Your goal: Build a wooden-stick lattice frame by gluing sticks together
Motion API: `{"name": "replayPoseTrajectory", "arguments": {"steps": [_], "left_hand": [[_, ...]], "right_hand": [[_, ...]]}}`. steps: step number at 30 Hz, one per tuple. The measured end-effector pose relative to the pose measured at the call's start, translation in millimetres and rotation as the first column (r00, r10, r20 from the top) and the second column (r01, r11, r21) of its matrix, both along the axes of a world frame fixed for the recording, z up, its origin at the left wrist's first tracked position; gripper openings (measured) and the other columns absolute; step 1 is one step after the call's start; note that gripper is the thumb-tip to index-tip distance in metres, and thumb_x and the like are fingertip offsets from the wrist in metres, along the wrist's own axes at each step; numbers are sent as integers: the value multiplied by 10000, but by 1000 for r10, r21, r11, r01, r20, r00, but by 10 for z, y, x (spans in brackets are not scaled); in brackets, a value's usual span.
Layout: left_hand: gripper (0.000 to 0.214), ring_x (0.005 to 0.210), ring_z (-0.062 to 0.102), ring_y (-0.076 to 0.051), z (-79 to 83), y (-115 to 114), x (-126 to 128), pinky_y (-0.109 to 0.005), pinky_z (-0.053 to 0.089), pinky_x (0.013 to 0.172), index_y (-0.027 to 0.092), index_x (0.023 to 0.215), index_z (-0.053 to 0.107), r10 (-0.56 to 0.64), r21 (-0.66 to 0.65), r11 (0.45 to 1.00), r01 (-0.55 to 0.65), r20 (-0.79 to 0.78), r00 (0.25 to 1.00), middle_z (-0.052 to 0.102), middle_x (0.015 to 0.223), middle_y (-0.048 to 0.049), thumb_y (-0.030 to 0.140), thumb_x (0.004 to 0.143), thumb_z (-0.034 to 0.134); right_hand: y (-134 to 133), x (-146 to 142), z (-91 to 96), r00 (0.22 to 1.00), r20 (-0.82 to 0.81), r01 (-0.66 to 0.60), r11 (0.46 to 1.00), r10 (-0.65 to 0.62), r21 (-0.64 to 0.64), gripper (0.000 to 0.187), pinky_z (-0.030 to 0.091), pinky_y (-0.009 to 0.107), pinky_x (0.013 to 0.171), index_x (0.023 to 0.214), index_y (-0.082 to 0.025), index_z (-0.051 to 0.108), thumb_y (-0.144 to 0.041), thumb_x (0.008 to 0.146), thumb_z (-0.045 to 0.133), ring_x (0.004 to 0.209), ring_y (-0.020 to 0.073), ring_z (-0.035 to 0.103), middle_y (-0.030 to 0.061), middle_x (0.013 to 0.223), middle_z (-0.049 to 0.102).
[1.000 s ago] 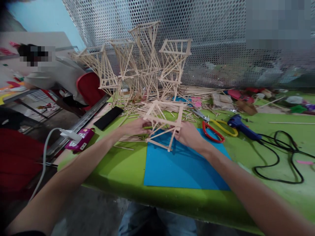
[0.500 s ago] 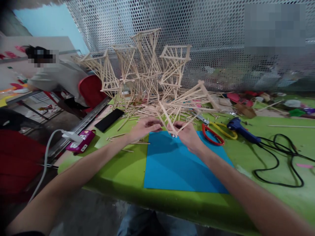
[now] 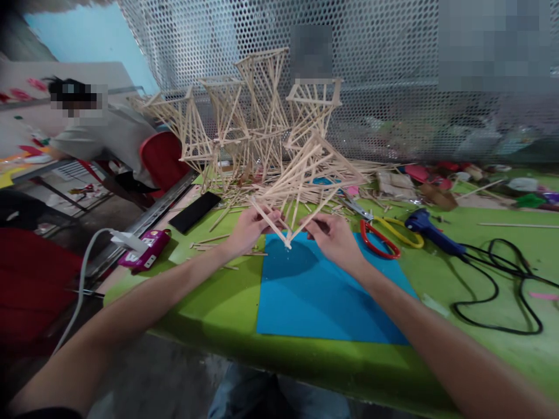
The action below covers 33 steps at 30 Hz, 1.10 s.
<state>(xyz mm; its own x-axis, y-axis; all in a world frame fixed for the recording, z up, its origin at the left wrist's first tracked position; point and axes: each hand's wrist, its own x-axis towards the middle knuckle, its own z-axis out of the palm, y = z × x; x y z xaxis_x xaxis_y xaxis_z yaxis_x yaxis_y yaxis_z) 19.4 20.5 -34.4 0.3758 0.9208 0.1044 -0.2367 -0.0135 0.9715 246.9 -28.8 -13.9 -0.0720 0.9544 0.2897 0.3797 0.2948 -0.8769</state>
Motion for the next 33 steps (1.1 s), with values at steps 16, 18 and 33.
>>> {"name": "replayPoseTrajectory", "arguments": {"steps": [16,18,33], "left_hand": [[486,884,802,-223,-44,34,34,-420,669,941,139,917,725,186,44,981,-188,48,981,798,909,-83,561,752,899],[468,901,803,-229,-30,17,36,-427,668,950,137,914,726,184,53,981,-187,56,981,802,927,-88,542,758,899],[404,918,784,-184,-21,181,-99,-427,645,1006,143,936,720,308,60,947,-315,111,945,790,979,-61,480,792,888]], "right_hand": [[-221,-233,44,988,-89,138,981,-127,133,357,540,351,610,741,-230,719,-554,887,755,632,203,657,30,683,702],[-204,-198,58,987,-18,161,974,-160,162,404,523,345,607,679,-236,702,-560,921,719,631,206,662,33,660,699],[-17,102,141,955,-204,269,922,-217,278,139,583,369,676,899,-279,797,-416,896,774,694,197,678,32,832,763]]}}
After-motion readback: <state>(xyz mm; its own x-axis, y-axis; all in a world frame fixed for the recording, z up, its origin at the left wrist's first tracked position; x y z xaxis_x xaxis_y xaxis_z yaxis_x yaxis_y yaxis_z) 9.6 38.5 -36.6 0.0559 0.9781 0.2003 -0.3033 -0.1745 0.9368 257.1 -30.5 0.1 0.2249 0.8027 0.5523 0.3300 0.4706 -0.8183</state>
